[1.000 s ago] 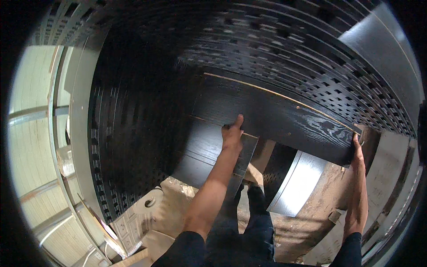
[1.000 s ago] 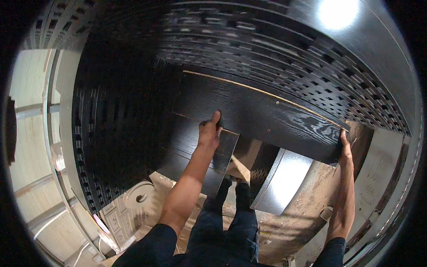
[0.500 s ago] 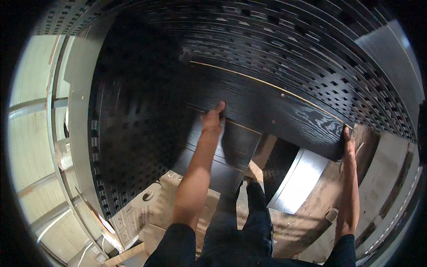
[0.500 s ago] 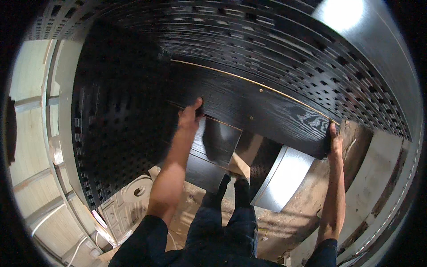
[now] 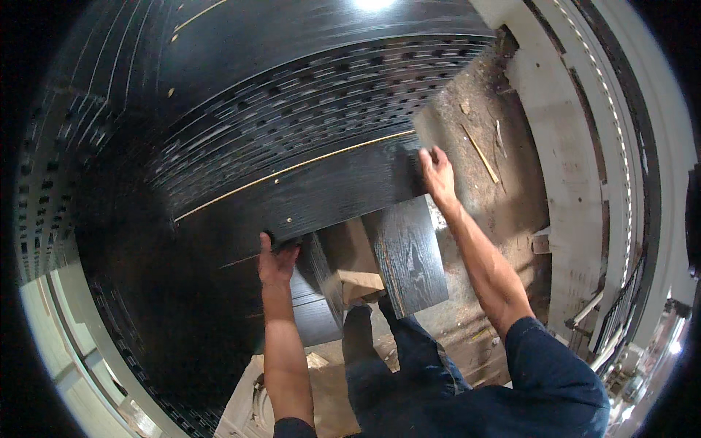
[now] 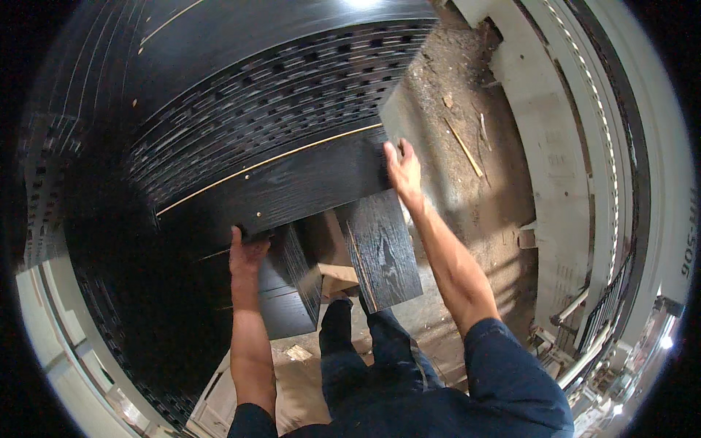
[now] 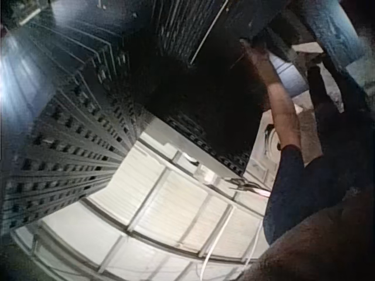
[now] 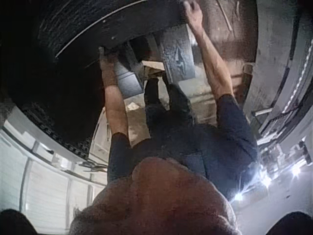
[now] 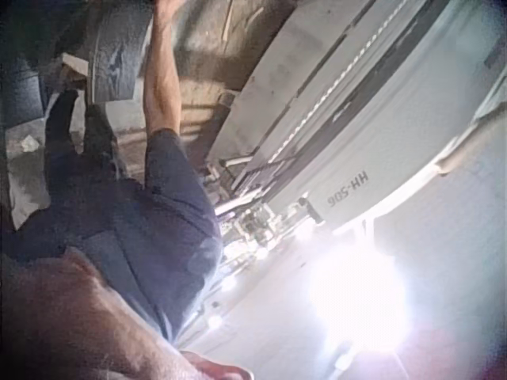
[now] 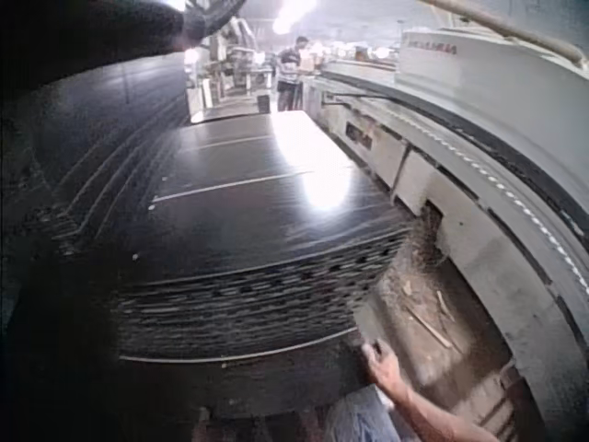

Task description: The person repeatedly picks up black rectangular panels from a roller conveyor and stacks them on a growing pile on the floor. The person turns each panel over and places it carefully on top of the previous ones.

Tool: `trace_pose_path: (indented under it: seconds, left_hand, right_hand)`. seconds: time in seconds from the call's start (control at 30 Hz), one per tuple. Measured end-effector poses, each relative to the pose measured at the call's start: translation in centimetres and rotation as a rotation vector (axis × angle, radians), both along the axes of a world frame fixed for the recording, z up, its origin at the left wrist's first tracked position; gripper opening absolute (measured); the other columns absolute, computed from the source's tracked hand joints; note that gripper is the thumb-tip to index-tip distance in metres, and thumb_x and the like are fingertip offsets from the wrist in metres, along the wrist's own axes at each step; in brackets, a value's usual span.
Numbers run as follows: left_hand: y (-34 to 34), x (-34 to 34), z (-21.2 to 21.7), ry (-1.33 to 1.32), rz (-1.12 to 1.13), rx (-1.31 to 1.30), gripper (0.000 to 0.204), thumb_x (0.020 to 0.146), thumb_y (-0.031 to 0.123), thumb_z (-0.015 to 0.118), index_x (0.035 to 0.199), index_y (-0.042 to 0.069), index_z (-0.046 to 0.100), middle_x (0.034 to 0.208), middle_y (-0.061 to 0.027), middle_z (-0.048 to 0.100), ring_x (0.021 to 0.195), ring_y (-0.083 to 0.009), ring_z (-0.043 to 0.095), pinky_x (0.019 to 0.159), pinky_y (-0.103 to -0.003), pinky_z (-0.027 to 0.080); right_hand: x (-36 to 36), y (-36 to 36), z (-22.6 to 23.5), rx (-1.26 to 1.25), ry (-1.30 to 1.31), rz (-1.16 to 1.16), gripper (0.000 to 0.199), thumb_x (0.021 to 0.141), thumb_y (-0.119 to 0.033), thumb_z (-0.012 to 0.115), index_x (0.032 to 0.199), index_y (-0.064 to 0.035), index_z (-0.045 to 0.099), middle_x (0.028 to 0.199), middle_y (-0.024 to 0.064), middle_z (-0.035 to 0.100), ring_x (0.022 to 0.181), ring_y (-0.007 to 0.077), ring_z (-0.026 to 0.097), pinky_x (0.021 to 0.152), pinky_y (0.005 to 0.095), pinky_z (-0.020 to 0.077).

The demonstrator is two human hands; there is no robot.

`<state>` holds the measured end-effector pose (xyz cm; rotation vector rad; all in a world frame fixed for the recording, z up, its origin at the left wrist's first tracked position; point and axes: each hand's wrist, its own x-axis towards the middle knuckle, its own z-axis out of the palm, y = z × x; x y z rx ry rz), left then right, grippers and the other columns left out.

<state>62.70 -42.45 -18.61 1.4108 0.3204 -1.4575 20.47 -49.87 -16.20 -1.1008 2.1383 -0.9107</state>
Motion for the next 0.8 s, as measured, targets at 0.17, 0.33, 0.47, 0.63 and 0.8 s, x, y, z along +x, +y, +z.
trace_pose_path:
  seconds: [0.17,0.33,0.47,0.63,0.8]
  left_hand:
    - [-1.4,0.3,-2.0,0.037,0.025,-0.011,0.058,0.09,0.045,0.067,0.132,0.009,0.05,0.13,-0.013,0.055,0.116,-0.0301,0.055,0.101,-0.046,0.047]
    - [-3.1,-1.2,-0.8,0.008,0.058,0.104,0.051,0.093,0.048,0.061,0.122,0.007,0.057,0.118,-0.0141,0.059,0.116,-0.0291,0.055,0.105,-0.051,0.043]
    - [-3.1,-4.9,1.4,-0.035,-0.058,0.211,0.057,0.093,0.053,0.057,0.126,0.006,0.056,0.127,-0.014,0.056,0.118,-0.0343,0.051,0.107,-0.054,0.04]
    - [-4.2,-3.0,0.5,0.043,0.024,0.159,0.052,0.101,0.046,0.046,0.128,0.004,0.056,0.13,-0.017,0.059,0.123,-0.0351,0.054,0.108,-0.056,0.039]
    - [-5.0,-4.3,1.1,0.078,0.002,0.101,0.047,0.101,0.043,0.046,0.126,0.005,0.057,0.134,-0.0159,0.057,0.126,-0.0352,0.051,0.109,-0.057,0.038]
  right_hand:
    - [-1.6,15.3,2.8,0.066,-0.074,0.098,0.05,0.092,-0.033,0.063,0.124,0.0049,0.059,0.107,0.0174,0.069,0.1,0.0227,0.065,0.089,0.0345,0.0495]
    - [-4.5,31.3,4.5,0.358,-0.344,-0.068,0.03,0.092,-0.021,0.062,0.104,0.0053,0.069,0.092,0.01,0.071,0.086,0.0152,0.065,0.081,0.0298,0.0513]
    - [-2.4,30.6,2.6,0.248,-0.795,-0.252,0.035,0.095,-0.025,0.062,0.116,0.0039,0.065,0.104,0.0074,0.069,0.092,0.0145,0.064,0.078,0.027,0.0509]
    - [3.0,15.9,0.6,0.145,-1.352,-0.442,0.079,0.097,-0.051,0.053,0.148,0.004,0.027,0.149,0.0221,0.039,0.135,0.0377,0.04,0.112,0.048,0.0316]
    - [3.9,2.7,0.8,-0.095,-1.753,-0.532,0.076,0.098,-0.057,0.038,0.149,-0.0006,0.028,0.152,0.0194,0.038,0.142,0.0382,0.031,0.117,0.0577,0.0138]
